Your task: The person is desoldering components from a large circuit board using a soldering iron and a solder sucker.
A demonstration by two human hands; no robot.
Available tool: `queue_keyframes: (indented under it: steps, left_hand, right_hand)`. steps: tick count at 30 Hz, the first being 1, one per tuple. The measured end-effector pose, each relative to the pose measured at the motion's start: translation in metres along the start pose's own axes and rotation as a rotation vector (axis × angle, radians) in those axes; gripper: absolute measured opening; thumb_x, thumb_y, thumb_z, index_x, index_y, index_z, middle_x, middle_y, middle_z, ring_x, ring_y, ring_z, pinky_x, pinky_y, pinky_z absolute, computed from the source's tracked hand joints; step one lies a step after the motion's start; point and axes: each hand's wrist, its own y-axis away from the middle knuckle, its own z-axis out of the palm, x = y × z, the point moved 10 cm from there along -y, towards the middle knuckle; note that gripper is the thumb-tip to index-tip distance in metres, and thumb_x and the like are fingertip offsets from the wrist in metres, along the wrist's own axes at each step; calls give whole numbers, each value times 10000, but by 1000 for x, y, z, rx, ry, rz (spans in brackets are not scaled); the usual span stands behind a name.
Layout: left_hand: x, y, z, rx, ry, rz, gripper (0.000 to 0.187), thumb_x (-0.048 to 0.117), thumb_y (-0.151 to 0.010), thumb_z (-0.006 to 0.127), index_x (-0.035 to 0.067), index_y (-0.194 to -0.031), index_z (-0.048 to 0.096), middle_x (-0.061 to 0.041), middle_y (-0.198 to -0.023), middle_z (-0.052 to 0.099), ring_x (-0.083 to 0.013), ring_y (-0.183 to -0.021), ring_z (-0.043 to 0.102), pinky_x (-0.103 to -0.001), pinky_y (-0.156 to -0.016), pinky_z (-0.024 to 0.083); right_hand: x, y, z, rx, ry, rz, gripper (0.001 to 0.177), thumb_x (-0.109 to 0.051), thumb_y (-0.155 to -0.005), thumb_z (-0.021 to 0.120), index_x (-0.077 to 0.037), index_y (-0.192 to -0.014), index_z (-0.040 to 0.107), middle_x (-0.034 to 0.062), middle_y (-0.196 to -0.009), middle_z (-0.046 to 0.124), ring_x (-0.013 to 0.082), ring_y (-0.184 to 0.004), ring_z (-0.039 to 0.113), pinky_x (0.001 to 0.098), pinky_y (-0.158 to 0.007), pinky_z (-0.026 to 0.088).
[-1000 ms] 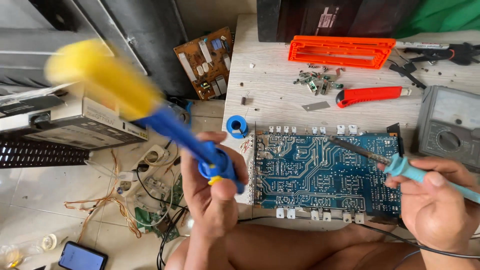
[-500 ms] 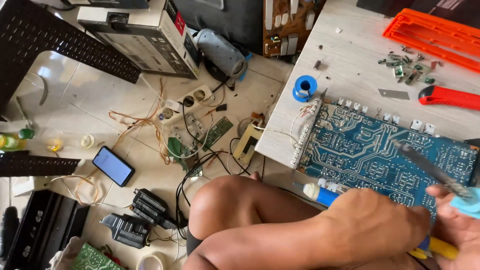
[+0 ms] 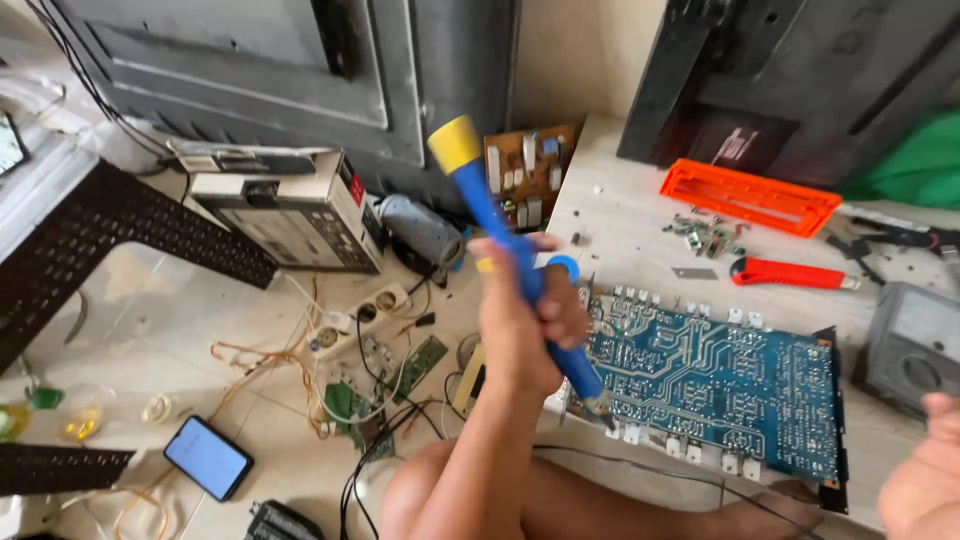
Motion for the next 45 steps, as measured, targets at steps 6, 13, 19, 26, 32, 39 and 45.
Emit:
queue_keyframes:
  steps: [6,13,19,26,32,39,45]
  left_hand:
    - [-18,-6,-34,93,1300,-113,768,844,-825,684,93,-961,595,96,-552,443,-26,-411,382,-207,-379,361]
    - [-26,11,-19,149,1326,-199,750,837,-827,684,100,-943,604,78,-545,475,-29,-403,412,-202,-361,382]
    - [-20,23,-14,171,1290,-202,730,839,-820,675,121,-912,580,91,-523,437,-24,-385,388,-192,-339,367]
    - [-10,28,-10,156,1294,-183,706,832,-839,661,132,-884,583,84,-520,436,-29,-382,391,-195,-346,377]
    - [-7,30,-17,199,1280,-157,703,850,-835,644,154,-879,560,91,-515,411,-17,-370,378,-183,-327,339]
    - [-14,33,-28,370,1158,-136,674,834,-879,596,161,-864,550,87,-519,391,-17,-372,357,-180,-321,316]
    - [-27,27,-33,340,1155,-172,690,872,-858,580,182,-831,555,101,-521,363,-11,-381,325,-174,-338,301]
  right_hand:
    - [-273,-7,149,3,-835,295,282,-98,-1080,443,-95,-1097,724,242,-1147,715,489,-1055,704,570,-1187,496]
    - [-445,10,215,-21,28,-160,261,-33,-875,729,-160,-1066,607,181,-1136,684,153,-811,814,129,-448,304]
    - [-459,19,237,-59,-90,-121,336,53,-807,747,-89,-1083,619,259,-1139,614,231,-819,831,254,-686,650]
    - [-453,17,241,-79,-95,-115,379,49,-759,771,-53,-1088,613,240,-1167,624,233,-742,823,251,-615,653]
    - [-455,11,249,-149,-27,-71,385,54,-755,753,-56,-1104,632,185,-1200,652,231,-717,838,245,-512,618]
    - [-459,9,253,-189,75,-208,331,25,-815,688,-130,-1093,598,141,-970,705,79,-570,611,188,-543,480]
    - [-466,12,256,-164,210,-258,358,41,-817,668,-136,-1115,581,62,-999,707,139,-880,720,248,-643,596]
